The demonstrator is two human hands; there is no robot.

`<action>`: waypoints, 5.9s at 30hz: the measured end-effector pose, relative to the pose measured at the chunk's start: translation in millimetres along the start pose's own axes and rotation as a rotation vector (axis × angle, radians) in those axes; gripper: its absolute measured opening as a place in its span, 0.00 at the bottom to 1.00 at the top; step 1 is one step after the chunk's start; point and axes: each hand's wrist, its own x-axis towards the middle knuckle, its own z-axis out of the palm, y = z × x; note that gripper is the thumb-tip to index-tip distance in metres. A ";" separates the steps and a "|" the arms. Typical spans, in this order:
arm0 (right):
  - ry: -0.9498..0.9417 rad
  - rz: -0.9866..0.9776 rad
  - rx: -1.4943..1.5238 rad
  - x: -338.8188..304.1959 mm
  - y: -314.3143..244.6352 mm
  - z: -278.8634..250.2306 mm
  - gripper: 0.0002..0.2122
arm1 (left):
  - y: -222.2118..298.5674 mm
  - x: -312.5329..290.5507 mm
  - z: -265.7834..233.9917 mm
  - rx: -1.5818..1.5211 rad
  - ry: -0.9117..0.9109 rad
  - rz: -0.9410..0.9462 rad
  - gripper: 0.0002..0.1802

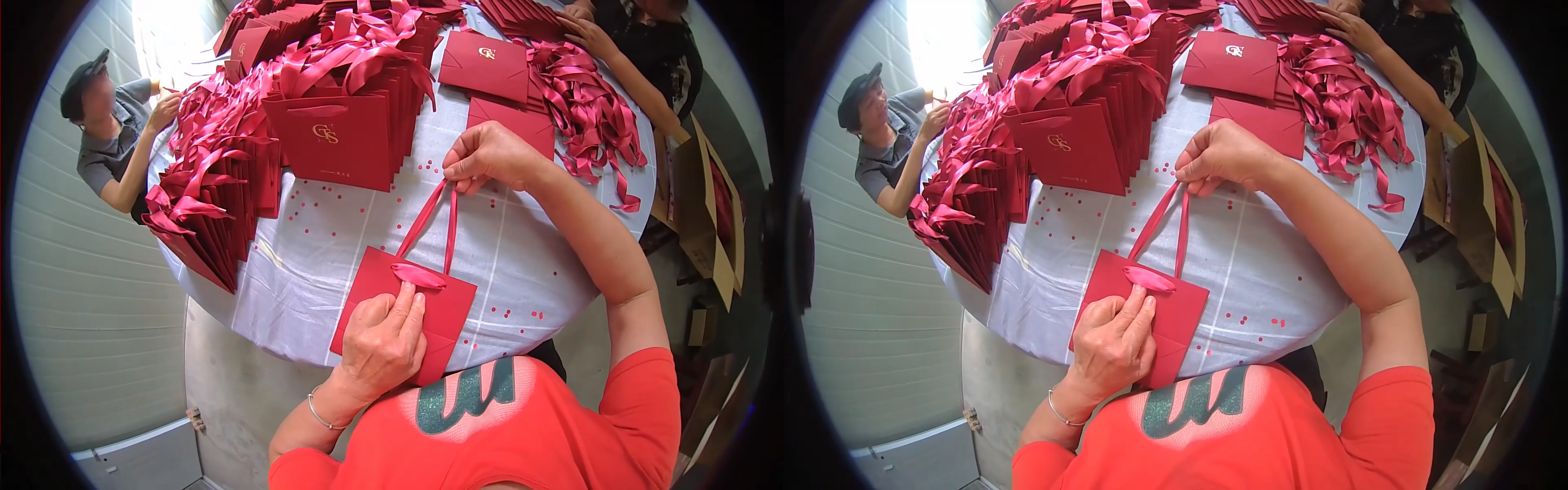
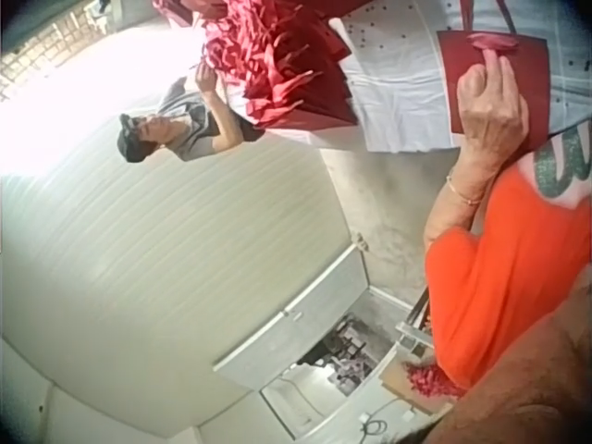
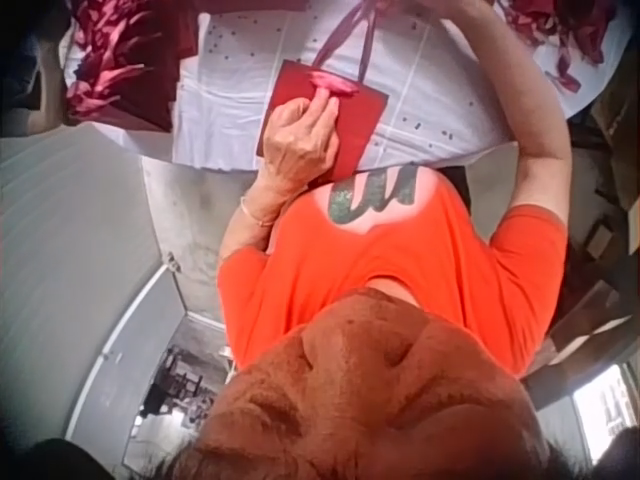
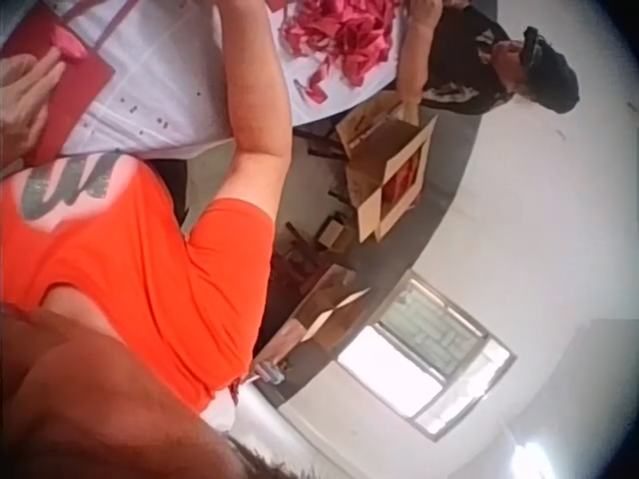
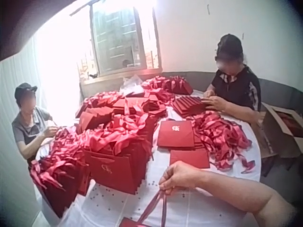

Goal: The person assembles gift bags by threading ribbon handles through the slits and securing them by hand.

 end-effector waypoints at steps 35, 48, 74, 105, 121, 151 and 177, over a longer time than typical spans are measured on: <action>0.391 -0.754 -0.178 -99.1 -79.9 12.8 0.08 | -2.4 45.1 -30.9 -1.266 -0.207 -0.639 0.31; 0.925 -0.319 -0.971 -132.6 79.1 -82.2 0.07 | -23.5 77.9 -9.3 -0.213 -0.200 -0.025 0.18; 0.166 -0.992 -0.841 -108.5 57.2 10.4 0.10 | -23.2 107.9 10.9 -0.340 -0.454 -0.193 0.16; 0.361 -0.736 -0.459 -119.3 48.1 31.0 0.06 | -25.7 103.9 22.5 -0.687 -0.373 -0.429 0.09; 0.319 -0.690 -1.092 -124.9 33.0 48.1 0.04 | -22.7 102.2 28.1 -0.690 -0.347 -0.410 0.08; -0.637 -0.027 -0.731 -48.3 -50.7 0.6 0.12 | -8.5 93.1 15.3 -0.213 0.040 0.120 0.06; -0.423 0.165 -0.448 -61.1 -21.2 9.5 0.10 | -3.1 84.6 17.9 -0.675 -0.138 -0.205 0.06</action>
